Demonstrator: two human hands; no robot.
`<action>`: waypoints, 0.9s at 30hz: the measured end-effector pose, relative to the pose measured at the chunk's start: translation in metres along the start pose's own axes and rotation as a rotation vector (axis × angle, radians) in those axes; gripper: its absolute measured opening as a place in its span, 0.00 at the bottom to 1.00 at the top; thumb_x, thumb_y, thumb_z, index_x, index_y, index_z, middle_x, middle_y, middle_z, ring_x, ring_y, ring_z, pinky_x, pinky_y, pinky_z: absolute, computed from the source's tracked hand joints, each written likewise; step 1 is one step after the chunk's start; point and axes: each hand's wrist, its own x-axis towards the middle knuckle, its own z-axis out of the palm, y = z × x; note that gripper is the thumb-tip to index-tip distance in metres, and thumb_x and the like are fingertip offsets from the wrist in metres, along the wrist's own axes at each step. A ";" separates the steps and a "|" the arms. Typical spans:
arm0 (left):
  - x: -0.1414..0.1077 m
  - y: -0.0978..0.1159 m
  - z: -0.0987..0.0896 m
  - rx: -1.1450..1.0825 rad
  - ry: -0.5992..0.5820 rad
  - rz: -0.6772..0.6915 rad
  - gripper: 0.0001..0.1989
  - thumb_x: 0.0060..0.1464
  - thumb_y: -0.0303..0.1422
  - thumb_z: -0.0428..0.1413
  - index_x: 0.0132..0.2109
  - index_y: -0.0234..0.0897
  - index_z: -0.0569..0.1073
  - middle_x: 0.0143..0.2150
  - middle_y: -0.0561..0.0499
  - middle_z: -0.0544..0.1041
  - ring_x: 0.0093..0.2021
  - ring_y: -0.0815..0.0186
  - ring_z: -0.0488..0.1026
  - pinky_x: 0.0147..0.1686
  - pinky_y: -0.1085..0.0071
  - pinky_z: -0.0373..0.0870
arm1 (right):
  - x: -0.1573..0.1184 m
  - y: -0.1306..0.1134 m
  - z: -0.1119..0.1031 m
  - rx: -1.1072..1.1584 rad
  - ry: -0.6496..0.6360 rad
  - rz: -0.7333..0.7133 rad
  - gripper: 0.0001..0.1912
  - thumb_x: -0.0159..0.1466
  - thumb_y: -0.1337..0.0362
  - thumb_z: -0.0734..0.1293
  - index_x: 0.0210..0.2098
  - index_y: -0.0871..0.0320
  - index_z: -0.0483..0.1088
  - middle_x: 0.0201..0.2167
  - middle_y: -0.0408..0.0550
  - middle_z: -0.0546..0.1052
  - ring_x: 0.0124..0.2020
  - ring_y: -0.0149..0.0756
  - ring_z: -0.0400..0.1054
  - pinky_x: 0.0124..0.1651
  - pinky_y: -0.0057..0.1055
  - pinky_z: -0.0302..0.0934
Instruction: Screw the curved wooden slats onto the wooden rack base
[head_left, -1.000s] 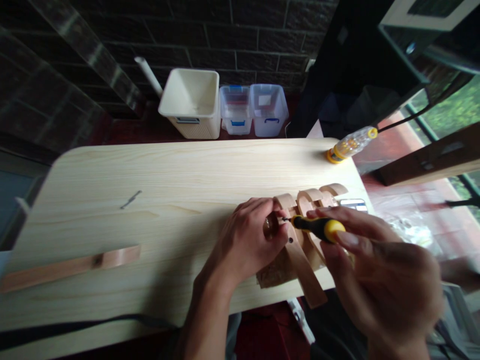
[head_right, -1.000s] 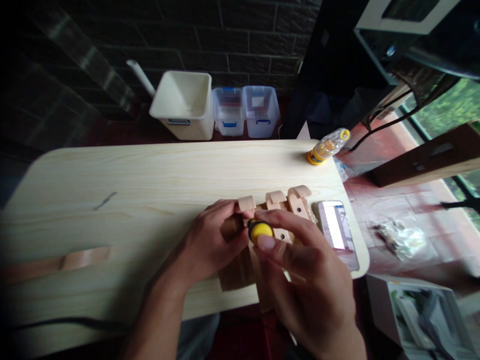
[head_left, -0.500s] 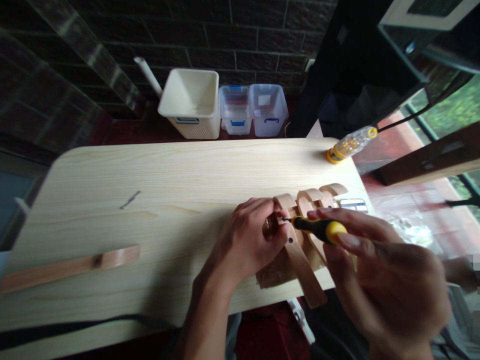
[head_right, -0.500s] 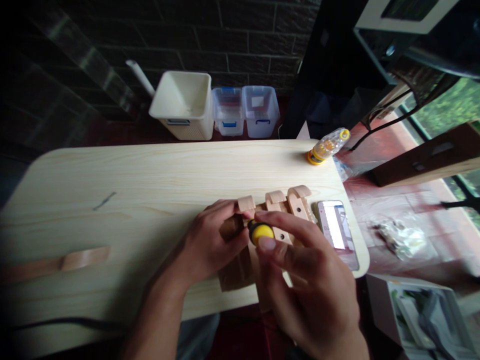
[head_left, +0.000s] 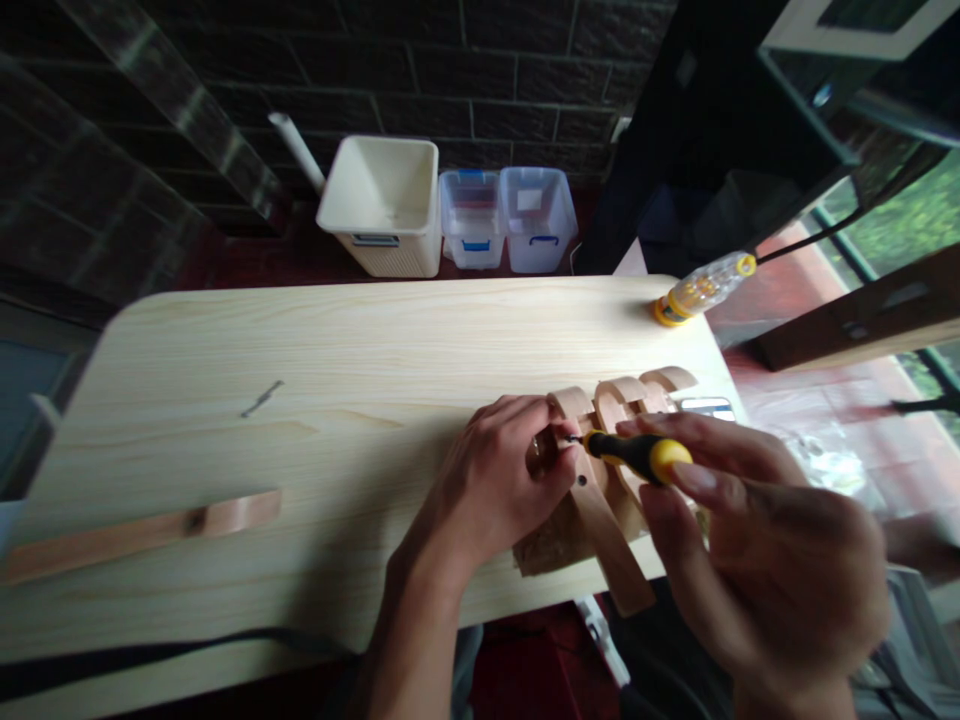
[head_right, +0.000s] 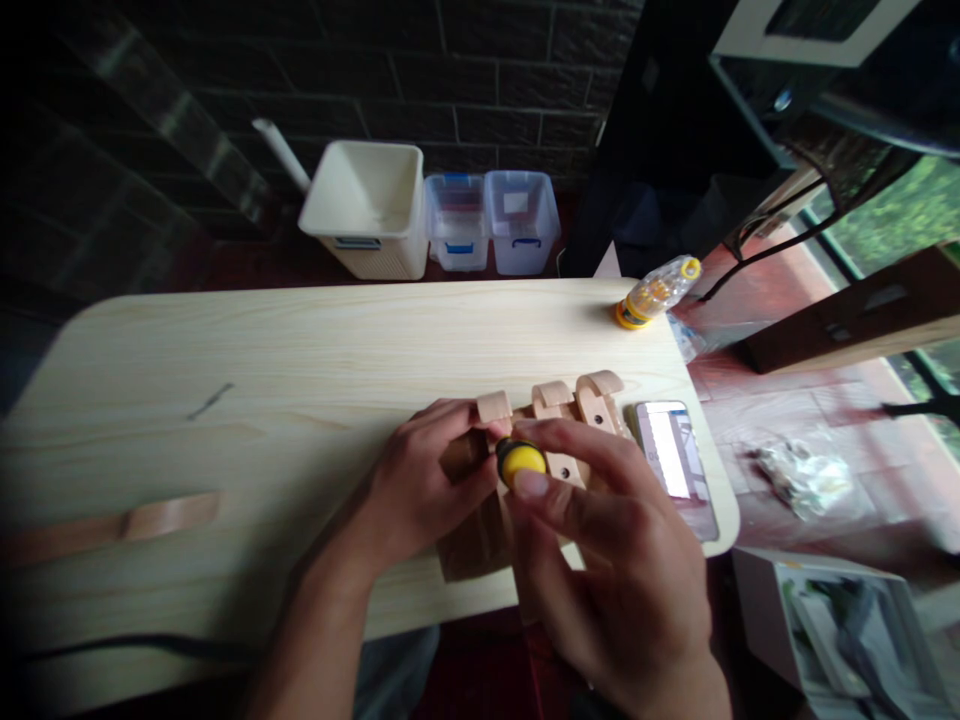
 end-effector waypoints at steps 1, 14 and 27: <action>0.000 0.000 0.000 0.001 0.004 0.003 0.05 0.63 0.29 0.61 0.45 0.43 0.78 0.47 0.51 0.85 0.50 0.57 0.81 0.55 0.58 0.75 | 0.000 -0.001 -0.001 -0.010 0.000 0.005 0.30 0.66 0.83 0.75 0.59 0.47 0.80 0.63 0.46 0.82 0.61 0.42 0.82 0.58 0.39 0.82; 0.001 0.001 0.000 0.041 0.004 0.005 0.04 0.63 0.30 0.62 0.45 0.43 0.78 0.45 0.50 0.85 0.49 0.56 0.82 0.55 0.58 0.77 | -0.001 0.003 -0.005 -0.048 -0.007 0.016 0.24 0.66 0.78 0.78 0.55 0.46 0.81 0.59 0.47 0.84 0.59 0.43 0.83 0.55 0.40 0.84; 0.000 0.000 0.000 0.040 0.017 0.021 0.05 0.63 0.29 0.61 0.45 0.43 0.78 0.46 0.51 0.84 0.49 0.57 0.82 0.54 0.60 0.77 | 0.000 -0.002 -0.004 -0.025 -0.035 0.022 0.28 0.66 0.82 0.75 0.58 0.47 0.78 0.65 0.44 0.81 0.63 0.40 0.82 0.62 0.36 0.80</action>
